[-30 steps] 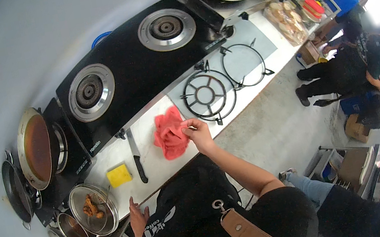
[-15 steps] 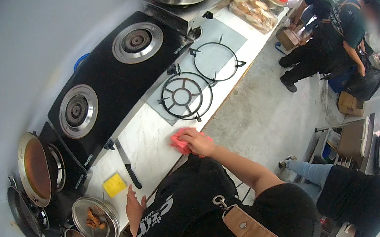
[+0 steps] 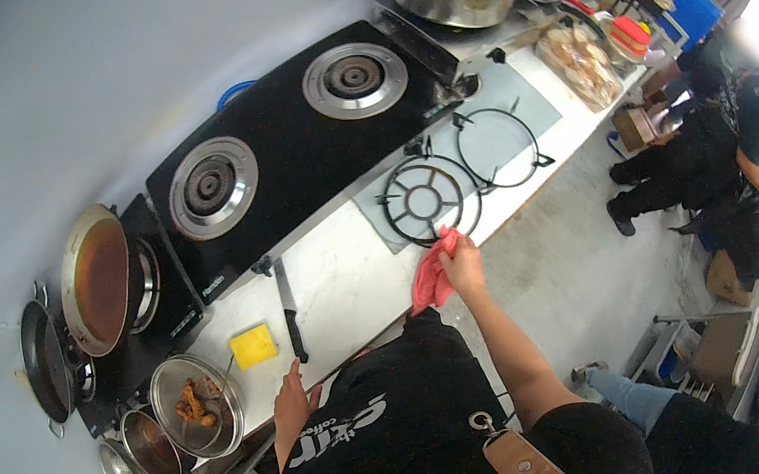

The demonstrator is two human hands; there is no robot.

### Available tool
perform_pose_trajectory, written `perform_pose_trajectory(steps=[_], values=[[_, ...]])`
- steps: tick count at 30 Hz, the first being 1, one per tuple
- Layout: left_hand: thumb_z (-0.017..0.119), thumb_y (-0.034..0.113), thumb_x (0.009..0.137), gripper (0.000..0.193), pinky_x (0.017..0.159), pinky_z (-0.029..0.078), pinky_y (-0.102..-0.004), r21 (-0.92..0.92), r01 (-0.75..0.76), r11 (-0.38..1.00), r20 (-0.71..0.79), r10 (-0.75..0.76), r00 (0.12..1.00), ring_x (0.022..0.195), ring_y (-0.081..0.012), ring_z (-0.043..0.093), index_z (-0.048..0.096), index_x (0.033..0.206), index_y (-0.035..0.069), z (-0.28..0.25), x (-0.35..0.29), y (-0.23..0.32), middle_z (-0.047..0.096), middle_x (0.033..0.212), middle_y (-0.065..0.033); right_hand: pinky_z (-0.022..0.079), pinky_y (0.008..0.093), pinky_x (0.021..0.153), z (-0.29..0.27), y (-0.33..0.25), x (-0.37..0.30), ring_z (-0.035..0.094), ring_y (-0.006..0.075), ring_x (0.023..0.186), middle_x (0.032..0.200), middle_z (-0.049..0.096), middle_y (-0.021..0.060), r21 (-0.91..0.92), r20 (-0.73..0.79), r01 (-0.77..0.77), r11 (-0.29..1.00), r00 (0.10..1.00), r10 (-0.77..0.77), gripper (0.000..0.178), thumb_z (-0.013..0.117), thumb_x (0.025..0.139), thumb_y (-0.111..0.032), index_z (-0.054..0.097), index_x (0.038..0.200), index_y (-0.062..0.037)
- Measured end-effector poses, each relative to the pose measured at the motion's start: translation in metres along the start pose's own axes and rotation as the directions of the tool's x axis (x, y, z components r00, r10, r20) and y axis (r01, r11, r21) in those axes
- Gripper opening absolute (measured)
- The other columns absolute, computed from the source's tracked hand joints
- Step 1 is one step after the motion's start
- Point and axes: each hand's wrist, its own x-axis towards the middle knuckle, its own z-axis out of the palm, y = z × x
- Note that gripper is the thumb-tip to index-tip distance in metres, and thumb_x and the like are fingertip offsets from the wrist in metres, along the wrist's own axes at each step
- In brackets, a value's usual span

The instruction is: The person scrubs a gas stove with a yellow sponge, then rinses a pink cloth at the sink and wrings it out. They return to the stove and wipe the surface and burners with the damp cloth, moving a pot and placing a burner grate back on the stove.

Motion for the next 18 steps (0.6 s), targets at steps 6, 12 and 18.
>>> perform_pose_trajectory(steps=[6,12,18], values=[[0.064,0.028,0.083,0.069,0.076,0.048,-0.0468,-0.050,0.074,0.996,-0.029,-0.076,0.997,0.093,-0.0358,0.059,0.030,0.140,0.009,-0.003,-0.003,-0.011,0.055,0.107,-0.0175,0.049,0.0408,0.066,-0.063,-0.009,0.016,0.063,0.0332,0.069,0.073,0.064,0.0210,0.180,-0.171,-0.058,0.982,0.981,0.090,0.022,0.065,0.077,-0.015,0.062,0.084,0.0059],[0.067,0.027,0.082,0.071,0.077,0.048,-0.0466,-0.056,0.106,0.993,-0.032,-0.108,0.994,0.093,-0.0356,0.059,0.030,0.140,0.009,0.006,0.000,-0.016,0.056,0.106,-0.0174,0.048,0.0302,0.063,-0.134,-0.017,0.053,0.056,0.0104,0.067,0.073,0.065,0.0052,0.371,-0.126,-0.112,0.922,0.977,0.169,0.020,0.064,0.080,-0.012,0.066,0.084,0.0070],[0.068,0.026,0.080,0.073,0.078,0.048,-0.0463,-0.082,0.157,0.984,-0.047,-0.161,0.986,0.095,-0.0354,0.059,0.030,0.140,0.009,0.010,0.016,0.000,0.055,0.109,-0.0172,0.047,0.0249,0.068,-0.180,-0.039,0.110,0.058,0.0097,0.076,0.082,0.065,0.0042,0.723,-0.022,-0.043,0.689,0.996,0.085,0.016,0.061,0.084,-0.008,0.067,0.089,0.0057]])
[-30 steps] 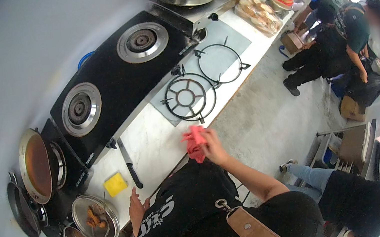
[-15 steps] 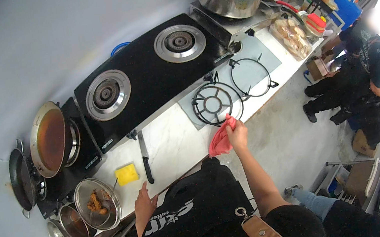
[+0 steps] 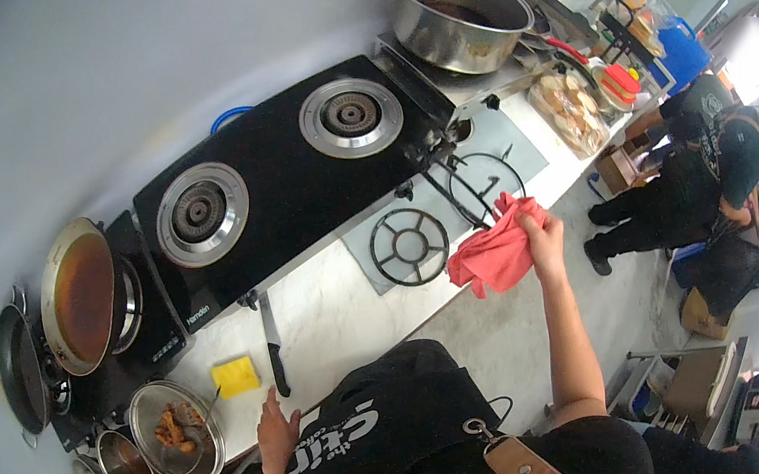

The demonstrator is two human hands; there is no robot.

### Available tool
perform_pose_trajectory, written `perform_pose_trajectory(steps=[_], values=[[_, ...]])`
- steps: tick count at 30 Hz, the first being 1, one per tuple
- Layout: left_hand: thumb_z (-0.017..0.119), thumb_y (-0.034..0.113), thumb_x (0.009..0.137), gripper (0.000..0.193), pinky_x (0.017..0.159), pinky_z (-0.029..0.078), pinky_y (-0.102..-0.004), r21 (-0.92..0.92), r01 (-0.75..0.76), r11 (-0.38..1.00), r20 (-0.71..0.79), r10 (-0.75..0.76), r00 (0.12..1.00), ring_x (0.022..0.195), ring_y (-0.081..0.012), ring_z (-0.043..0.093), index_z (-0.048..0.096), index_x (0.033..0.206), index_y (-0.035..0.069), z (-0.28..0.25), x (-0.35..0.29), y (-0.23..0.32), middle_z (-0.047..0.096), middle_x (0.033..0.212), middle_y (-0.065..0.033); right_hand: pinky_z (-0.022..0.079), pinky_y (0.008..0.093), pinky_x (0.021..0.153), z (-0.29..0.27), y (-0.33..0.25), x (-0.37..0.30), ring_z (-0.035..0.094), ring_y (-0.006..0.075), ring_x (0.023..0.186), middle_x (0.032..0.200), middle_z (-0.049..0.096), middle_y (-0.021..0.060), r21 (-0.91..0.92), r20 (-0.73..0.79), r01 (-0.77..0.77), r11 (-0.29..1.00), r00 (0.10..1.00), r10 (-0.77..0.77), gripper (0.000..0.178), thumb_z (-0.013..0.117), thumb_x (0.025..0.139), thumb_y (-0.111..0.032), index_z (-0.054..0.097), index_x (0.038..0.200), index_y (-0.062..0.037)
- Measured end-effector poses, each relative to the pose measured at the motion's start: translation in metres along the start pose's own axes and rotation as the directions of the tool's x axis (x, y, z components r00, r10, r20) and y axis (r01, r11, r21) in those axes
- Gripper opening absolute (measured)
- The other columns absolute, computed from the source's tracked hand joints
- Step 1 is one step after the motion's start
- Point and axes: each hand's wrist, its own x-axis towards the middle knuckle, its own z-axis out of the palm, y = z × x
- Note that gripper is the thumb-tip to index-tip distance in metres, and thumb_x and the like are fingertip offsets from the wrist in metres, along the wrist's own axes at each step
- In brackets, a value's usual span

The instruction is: The person scrubs a gas stove with a yellow sponge, then rinses a pink cloth at the sink and wrings it out. They return to the stove and wipe the surface and burners with the damp cloth, moving a pot and placing a burner grate back on the stove.

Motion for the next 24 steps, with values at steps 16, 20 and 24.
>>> perform_pose_trajectory(steps=[16,20,24], values=[[0.068,0.025,0.080,0.073,0.082,0.046,-0.0499,-0.149,0.277,0.949,0.002,-0.280,0.960,0.099,-0.0406,0.057,0.029,0.140,0.007,0.020,0.006,0.055,0.055,0.112,-0.0219,0.049,0.0381,0.071,0.188,0.056,0.237,0.063,0.0364,0.078,0.083,0.064,0.0205,-0.428,0.336,0.568,0.703,0.822,-0.460,0.021,0.066,0.081,-0.016,0.064,0.093,0.0011],[0.067,0.025,0.081,0.072,0.082,0.046,-0.0486,-0.162,0.366,0.916,0.061,-0.361,0.931,0.100,-0.0409,0.057,0.030,0.139,0.006,0.026,-0.001,0.071,0.055,0.111,-0.0226,0.050,0.0393,0.078,0.198,0.075,0.246,0.062,0.0388,0.088,0.094,0.063,0.0209,-0.361,0.491,0.657,0.662,0.737,-0.464,0.025,0.066,0.079,-0.011,0.062,0.099,0.0030],[0.068,0.026,0.080,0.073,0.079,0.048,-0.0472,-0.158,0.334,0.929,0.108,-0.320,0.941,0.097,-0.0398,0.058,0.029,0.139,0.007,0.032,0.006,0.083,0.056,0.109,-0.0212,0.050,0.0388,0.081,0.187,0.086,0.253,0.061,0.0384,0.092,0.101,0.062,0.0213,-0.308,0.616,0.700,0.644,0.663,-0.427,0.029,0.067,0.077,-0.007,0.062,0.103,0.0042]])
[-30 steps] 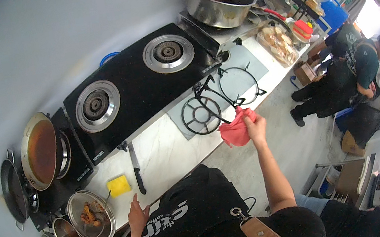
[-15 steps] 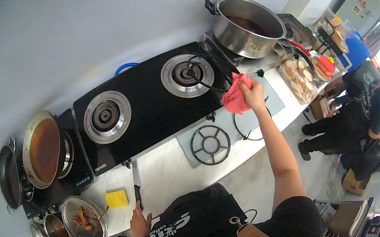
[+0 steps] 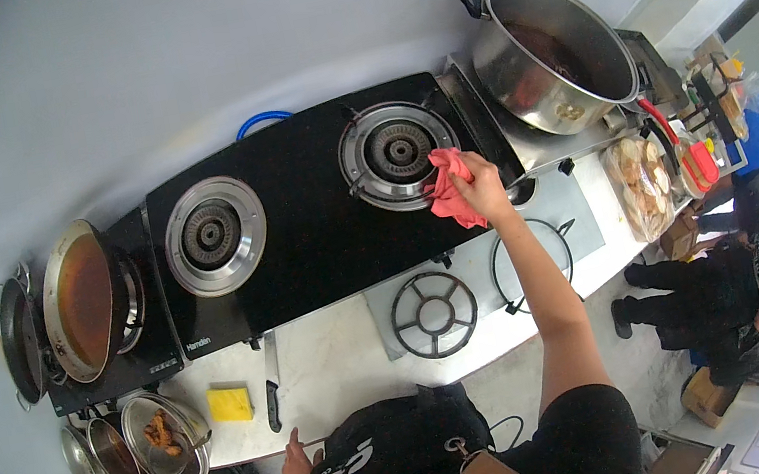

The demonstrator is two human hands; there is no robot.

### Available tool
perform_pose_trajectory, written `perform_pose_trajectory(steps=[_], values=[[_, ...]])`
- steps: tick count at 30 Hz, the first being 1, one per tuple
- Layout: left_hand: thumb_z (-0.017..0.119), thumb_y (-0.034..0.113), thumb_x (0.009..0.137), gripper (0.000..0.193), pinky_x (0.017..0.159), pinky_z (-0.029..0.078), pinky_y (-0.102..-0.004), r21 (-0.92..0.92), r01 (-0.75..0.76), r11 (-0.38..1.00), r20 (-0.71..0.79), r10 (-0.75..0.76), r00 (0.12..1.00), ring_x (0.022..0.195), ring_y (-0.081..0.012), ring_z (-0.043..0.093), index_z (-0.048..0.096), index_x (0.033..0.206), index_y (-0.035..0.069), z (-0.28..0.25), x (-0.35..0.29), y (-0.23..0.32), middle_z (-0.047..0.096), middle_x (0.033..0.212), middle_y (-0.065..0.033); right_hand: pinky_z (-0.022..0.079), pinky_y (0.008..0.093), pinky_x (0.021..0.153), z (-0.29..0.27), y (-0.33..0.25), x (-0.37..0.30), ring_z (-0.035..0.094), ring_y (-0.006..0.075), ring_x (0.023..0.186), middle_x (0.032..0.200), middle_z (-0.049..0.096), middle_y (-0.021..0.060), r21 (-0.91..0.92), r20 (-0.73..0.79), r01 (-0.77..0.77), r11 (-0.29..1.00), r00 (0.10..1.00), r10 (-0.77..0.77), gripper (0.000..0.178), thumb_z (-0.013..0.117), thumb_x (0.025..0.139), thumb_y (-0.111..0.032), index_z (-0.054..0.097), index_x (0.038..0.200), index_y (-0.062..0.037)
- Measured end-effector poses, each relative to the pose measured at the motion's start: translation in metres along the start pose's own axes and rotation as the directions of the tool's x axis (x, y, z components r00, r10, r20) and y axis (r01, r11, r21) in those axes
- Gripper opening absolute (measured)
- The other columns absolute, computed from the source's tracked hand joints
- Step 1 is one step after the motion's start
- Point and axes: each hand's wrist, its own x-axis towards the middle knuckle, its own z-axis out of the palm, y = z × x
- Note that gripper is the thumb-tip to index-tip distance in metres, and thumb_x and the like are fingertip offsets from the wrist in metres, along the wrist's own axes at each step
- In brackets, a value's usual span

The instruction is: The person scrubs a gas stove with a yellow sponge, then rinses a pink cloth at the sink and wrings it out. They return to the stove and wipe the surface and burners with the damp cloth, moving a pot and placing a burner grate back on the stove.

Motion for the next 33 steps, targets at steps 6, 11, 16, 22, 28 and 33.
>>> perform_pose_trajectory(steps=[6,11,16,22,28,33], values=[[0.067,0.026,0.081,0.070,0.079,0.049,-0.0472,0.049,-0.078,0.996,-0.024,0.079,0.997,0.095,-0.0393,0.059,0.032,0.138,0.008,-0.003,0.019,0.014,0.055,0.109,-0.0201,0.050,0.0379,0.079,-0.014,0.004,-0.003,0.061,0.0379,0.089,0.099,0.062,0.0209,-0.073,0.041,-0.092,0.993,0.995,0.095,0.036,0.073,0.075,-0.014,0.062,0.103,0.0049],[0.066,0.026,0.082,0.067,0.082,0.047,-0.0480,0.034,-0.112,0.993,-0.112,0.115,0.987,0.099,-0.0396,0.057,0.033,0.137,0.008,-0.017,0.019,0.006,0.055,0.110,-0.0207,0.048,0.0384,0.078,-0.046,-0.019,0.000,0.060,0.0358,0.087,0.094,0.062,0.0188,-0.185,-0.198,-0.129,0.974,0.976,0.092,0.034,0.074,0.077,-0.017,0.063,0.101,0.0049],[0.064,0.027,0.083,0.061,0.083,0.047,-0.0481,0.075,-0.078,0.994,-0.085,0.085,0.993,0.101,-0.0395,0.057,0.037,0.135,0.008,-0.019,0.013,-0.007,0.054,0.112,-0.0206,0.046,0.0302,0.077,-0.110,-0.061,-0.016,0.060,0.0198,0.083,0.093,0.064,0.0108,0.054,-0.535,-0.147,0.988,0.831,0.154,0.024,0.068,0.083,-0.012,0.064,0.101,0.0029],[0.064,0.028,0.084,0.055,0.083,0.047,-0.0474,0.116,-0.138,0.984,-0.024,0.142,0.990,0.101,-0.0379,0.057,0.042,0.130,0.007,-0.015,0.015,-0.005,0.055,0.110,-0.0190,0.045,0.0263,0.076,-0.126,-0.068,-0.041,0.054,0.0112,0.081,0.086,0.063,0.0032,0.397,-0.342,-0.286,0.872,0.836,0.430,0.022,0.069,0.084,-0.014,0.065,0.099,0.0008],[0.063,0.028,0.084,0.052,0.083,0.047,-0.0476,0.082,-0.154,0.985,-0.105,0.162,0.981,0.100,-0.0373,0.057,0.045,0.128,0.008,-0.011,0.010,-0.011,0.055,0.109,-0.0183,0.045,0.0273,0.074,-0.063,-0.061,-0.071,0.056,0.0122,0.079,0.087,0.064,0.0036,0.360,-0.124,-0.368,0.857,0.892,0.435,0.024,0.068,0.086,-0.019,0.064,0.098,0.0011],[0.065,0.031,0.083,0.051,0.079,0.049,-0.0464,0.174,-0.095,0.980,-0.076,0.110,0.991,0.097,-0.0371,0.058,0.047,0.126,0.008,-0.006,0.000,-0.023,0.055,0.108,-0.0173,0.052,0.0324,0.081,-0.002,-0.121,-0.126,0.064,0.0184,0.090,0.104,0.065,0.0126,0.956,0.137,-0.264,0.129,0.789,0.600,0.036,0.058,0.093,-0.026,0.058,0.113,0.0027]])
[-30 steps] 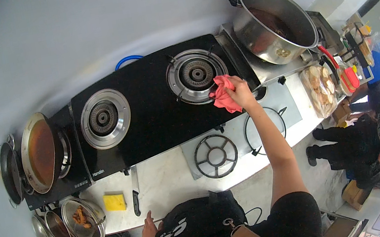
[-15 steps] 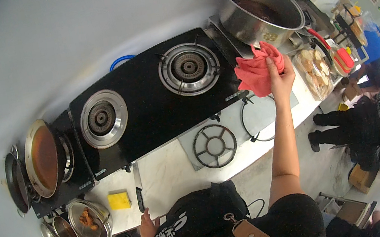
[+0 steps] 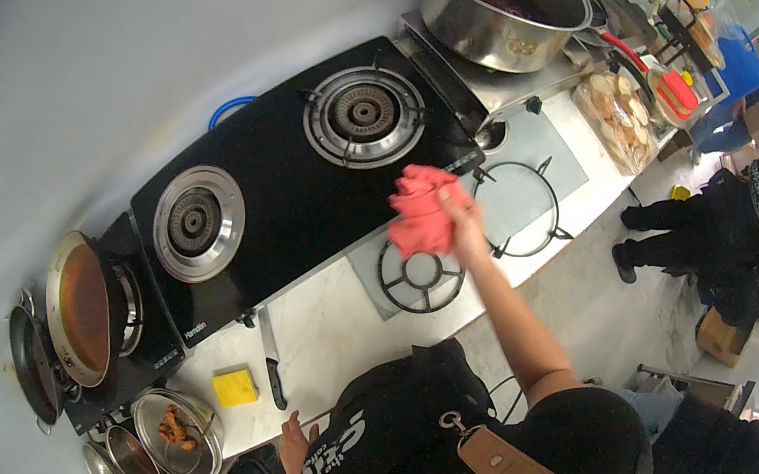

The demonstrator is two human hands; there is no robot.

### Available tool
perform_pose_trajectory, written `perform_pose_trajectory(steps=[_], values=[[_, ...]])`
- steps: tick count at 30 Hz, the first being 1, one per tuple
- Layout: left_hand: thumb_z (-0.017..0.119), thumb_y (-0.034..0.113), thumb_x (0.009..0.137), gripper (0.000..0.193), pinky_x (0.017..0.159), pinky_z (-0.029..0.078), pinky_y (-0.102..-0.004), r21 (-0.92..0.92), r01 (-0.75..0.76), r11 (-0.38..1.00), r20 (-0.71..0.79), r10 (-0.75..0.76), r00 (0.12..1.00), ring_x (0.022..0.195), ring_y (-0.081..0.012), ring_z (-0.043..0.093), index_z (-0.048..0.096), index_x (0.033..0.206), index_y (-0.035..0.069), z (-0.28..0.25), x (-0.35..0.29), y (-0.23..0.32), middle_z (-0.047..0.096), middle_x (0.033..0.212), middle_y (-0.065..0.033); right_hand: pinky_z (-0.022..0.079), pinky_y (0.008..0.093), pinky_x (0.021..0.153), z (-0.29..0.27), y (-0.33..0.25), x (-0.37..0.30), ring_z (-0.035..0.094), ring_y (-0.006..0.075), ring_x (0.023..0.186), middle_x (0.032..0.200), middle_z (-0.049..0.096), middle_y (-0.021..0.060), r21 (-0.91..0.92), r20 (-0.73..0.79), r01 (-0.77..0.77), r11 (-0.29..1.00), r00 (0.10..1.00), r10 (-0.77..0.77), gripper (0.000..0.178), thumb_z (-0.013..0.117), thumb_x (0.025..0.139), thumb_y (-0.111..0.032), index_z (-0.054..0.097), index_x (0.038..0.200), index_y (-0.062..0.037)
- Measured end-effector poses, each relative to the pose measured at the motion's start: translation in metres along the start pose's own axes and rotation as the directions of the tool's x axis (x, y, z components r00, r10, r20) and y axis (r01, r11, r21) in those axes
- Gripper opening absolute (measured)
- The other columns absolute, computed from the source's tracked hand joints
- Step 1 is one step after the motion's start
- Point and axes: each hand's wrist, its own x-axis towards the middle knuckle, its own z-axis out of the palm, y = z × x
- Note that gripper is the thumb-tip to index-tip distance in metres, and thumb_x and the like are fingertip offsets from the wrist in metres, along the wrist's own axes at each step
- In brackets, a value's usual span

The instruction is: The person scrubs a gas stove with a yellow sponge, then rinses a pink cloth at the sink and wrings it out. They return to the stove and wipe the surface and burners with the damp cloth, moving a pot and placing a burner grate back on the stove.

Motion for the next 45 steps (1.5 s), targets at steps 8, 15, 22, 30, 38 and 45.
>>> perform_pose_trajectory(steps=[8,15,22,30,38,45], values=[[0.065,0.030,0.083,0.051,0.076,0.051,-0.0454,-0.005,-0.118,0.993,0.014,0.118,0.993,0.095,-0.0371,0.059,0.047,0.125,0.007,-0.002,0.012,0.010,0.055,0.105,-0.0176,0.047,0.0304,0.082,0.068,0.196,-0.058,0.057,0.0189,0.095,0.102,0.057,0.0091,0.266,-0.348,-0.145,0.953,0.907,0.235,0.025,0.056,0.083,-0.005,0.055,0.108,-0.0018],[0.065,0.030,0.083,0.052,0.077,0.050,-0.0463,-0.003,-0.033,0.999,0.016,0.033,0.999,0.095,-0.0387,0.059,0.046,0.126,0.008,-0.006,-0.004,0.004,0.055,0.107,-0.0190,0.046,0.0267,0.078,0.042,0.187,-0.037,0.057,0.0154,0.084,0.095,0.061,0.0068,0.080,-0.431,-0.057,0.995,0.898,0.087,0.023,0.052,0.082,0.000,0.058,0.103,0.0036],[0.062,0.033,0.085,0.052,0.078,0.049,-0.0482,0.051,-0.095,0.994,0.151,0.087,0.985,0.097,-0.0377,0.058,0.044,0.126,0.008,0.001,0.001,-0.004,0.054,0.107,-0.0182,0.044,0.0381,0.096,-0.025,0.028,-0.085,0.058,0.0257,0.106,0.113,0.061,0.0165,0.003,-0.283,-0.045,0.999,0.958,0.044,0.047,0.039,0.079,-0.012,0.053,0.119,0.0089],[0.065,0.029,0.083,0.050,0.075,0.049,-0.0454,0.104,-0.217,0.971,0.046,0.213,0.976,0.095,-0.0360,0.059,0.048,0.124,0.006,-0.014,0.030,0.012,0.056,0.106,-0.0173,0.046,0.0370,0.092,-0.116,0.010,-0.098,0.057,0.0311,0.102,0.111,0.059,0.0194,-0.112,-0.707,0.243,0.963,0.661,-0.249,0.045,0.048,0.082,-0.014,0.051,0.123,0.0052],[0.065,0.033,0.082,0.051,0.074,0.049,-0.0445,0.146,-0.258,0.955,-0.034,0.266,0.964,0.094,-0.0324,0.059,0.049,0.123,0.008,-0.015,0.026,0.011,0.057,0.103,-0.0132,0.040,0.0440,0.093,-0.162,0.068,-0.055,0.049,0.0416,0.109,0.110,0.051,0.0295,-0.904,-0.423,-0.311,0.293,0.753,-0.504,0.048,0.068,0.076,-0.020,0.052,0.111,0.0081],[0.067,0.039,0.080,0.052,0.069,0.051,-0.0437,0.135,-0.196,0.971,-0.041,0.203,0.978,0.086,-0.0301,0.062,0.051,0.121,0.011,0.009,0.012,-0.005,0.057,0.100,-0.0114,0.050,0.0415,0.075,-0.179,-0.001,-0.062,0.066,0.0342,0.082,0.088,0.067,0.0237,-0.901,-0.434,-0.325,0.289,0.648,-0.626,0.033,0.065,0.077,-0.021,0.063,0.095,0.0067]])
